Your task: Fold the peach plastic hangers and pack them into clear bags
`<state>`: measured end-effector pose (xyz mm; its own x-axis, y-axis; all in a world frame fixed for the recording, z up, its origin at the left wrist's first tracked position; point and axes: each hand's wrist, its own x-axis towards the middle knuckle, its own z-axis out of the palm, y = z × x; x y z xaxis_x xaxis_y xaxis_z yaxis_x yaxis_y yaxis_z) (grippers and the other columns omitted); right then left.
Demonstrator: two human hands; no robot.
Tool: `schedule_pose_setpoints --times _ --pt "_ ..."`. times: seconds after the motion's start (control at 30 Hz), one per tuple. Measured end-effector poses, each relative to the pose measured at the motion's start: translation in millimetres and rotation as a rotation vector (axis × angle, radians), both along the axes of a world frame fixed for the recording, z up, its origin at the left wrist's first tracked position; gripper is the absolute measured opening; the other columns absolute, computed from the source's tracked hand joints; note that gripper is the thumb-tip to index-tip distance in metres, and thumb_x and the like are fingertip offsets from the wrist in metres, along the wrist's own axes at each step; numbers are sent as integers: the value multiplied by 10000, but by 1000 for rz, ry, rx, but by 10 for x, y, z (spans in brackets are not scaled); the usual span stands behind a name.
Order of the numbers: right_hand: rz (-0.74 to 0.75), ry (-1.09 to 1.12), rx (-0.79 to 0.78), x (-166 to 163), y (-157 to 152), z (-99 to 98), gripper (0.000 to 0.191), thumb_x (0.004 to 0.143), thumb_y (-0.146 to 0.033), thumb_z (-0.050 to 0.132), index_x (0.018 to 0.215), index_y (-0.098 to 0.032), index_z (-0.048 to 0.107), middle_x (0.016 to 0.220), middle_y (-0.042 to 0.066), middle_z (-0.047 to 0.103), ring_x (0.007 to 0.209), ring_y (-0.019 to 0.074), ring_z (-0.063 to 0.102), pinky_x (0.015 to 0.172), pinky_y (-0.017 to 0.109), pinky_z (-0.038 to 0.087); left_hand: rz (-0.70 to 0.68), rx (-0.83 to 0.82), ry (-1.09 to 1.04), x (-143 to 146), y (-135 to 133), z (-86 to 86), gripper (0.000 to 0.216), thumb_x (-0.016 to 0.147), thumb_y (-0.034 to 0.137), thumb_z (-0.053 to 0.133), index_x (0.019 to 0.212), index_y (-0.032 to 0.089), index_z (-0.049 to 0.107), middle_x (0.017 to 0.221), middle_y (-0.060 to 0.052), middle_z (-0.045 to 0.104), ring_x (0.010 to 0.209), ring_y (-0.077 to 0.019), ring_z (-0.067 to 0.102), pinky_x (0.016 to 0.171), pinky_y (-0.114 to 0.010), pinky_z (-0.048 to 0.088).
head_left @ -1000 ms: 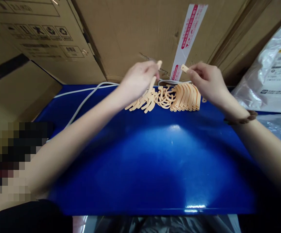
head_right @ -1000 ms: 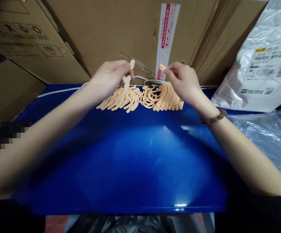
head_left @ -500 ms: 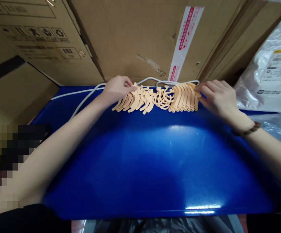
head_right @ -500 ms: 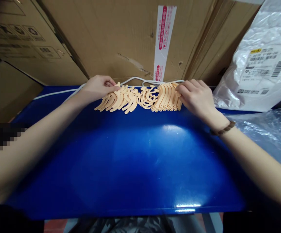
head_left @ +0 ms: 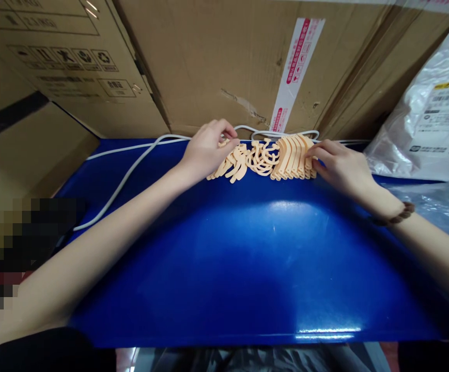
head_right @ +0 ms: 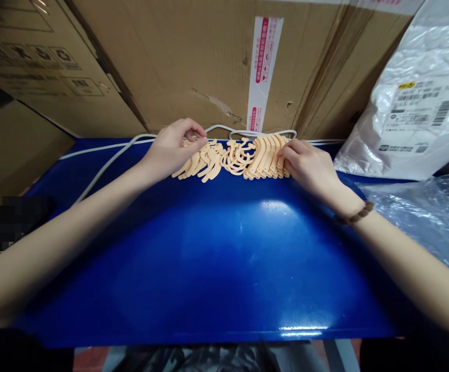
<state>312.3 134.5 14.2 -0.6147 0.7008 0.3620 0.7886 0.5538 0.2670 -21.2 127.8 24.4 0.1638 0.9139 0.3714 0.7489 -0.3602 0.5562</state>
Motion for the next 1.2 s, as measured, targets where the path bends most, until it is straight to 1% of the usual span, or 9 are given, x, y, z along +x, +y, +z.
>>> schedule_pose_setpoints --times 0.23,0.33,0.43,0.6,0.7,0.8,0.93,1.07,1.2 --pt "-16 -25 4 -10 -48 9 303 993 -231 418 1109 -165 690 1096 145 727 916 268 657 629 351 420 -196 143 247 238 -386 82 193 992 261 540 1150 183 619 1226 -89 649 1204 -271 557 1044 -418 452" --pt "-22 16 0 -70 -102 48 331 1004 -235 404 1171 -159 679 1095 155 726 944 290 661 694 382 470 -275 189 293 294 -510 68 197 994 237 542 1158 157 617 1224 -113 645 1188 -279 564 1058 -432 451" --pt "-15 67 -15 -206 -220 110 321 1004 -266 429 1172 -162 681 1089 160 721 966 311 662 775 423 508 -317 179 306 332 -621 30 205 1005 253 532 1162 148 613 1237 -130 643 1206 -287 562 1076 -447 449" --pt "129 128 -126 -526 -501 150 294 1008 -278 447 1134 -191 699 1121 151 719 1053 309 658 900 440 522 -374 127 352 341 -774 -58 256 1026 296 511 1208 140 602 1272 -144 639 1245 -290 560 1091 -446 453" --pt "236 125 -185 -677 -617 70 311 1016 -281 451 1160 -154 695 1169 154 711 1094 298 657 915 424 545 -391 123 360 325 -825 -157 309 1038 333 503 1240 122 602 1285 -147 639 1241 -285 570 1101 -438 456" --pt "315 150 -212 -764 -663 -75 347 1025 -310 466 1194 -105 690 1217 166 705 1131 303 656 942 437 558 -405 111 385 300 -855 -296 391 1041 372 511 1303 95 595 1362 -160 620 1309 -285 553 1152 -428 431" --pt "362 177 -230 -791 -668 -259 403 1037 -319 460 1257 -59 677 1274 181 699 1156 312 666 969 464 567 -399 27 435 254 -888 -456 515 1057 417 471 1450 87 516 1554 -177 499 1472 -299 439 1234 -455 354" --pt "345 173 -238 -761 -670 -330 440 1043 -333 456 1324 -61 658 1323 188 686 1192 306 671 1001 466 564 -379 -18 436 223 -914 -499 568 1055 463 460 1492 102 492 1610 -166 442 1515 -296 392 1271 -473 299" --pt "349 128 -233 -742 -692 -327 452 1054 -315 428 1335 -47 659 1369 193 666 1219 300 668 1040 466 549 -366 -21 449 224 -931 -483 589 1052 475 458 1503 97 488 1609 -168 443 1499 -295 421 1267 -456 314"
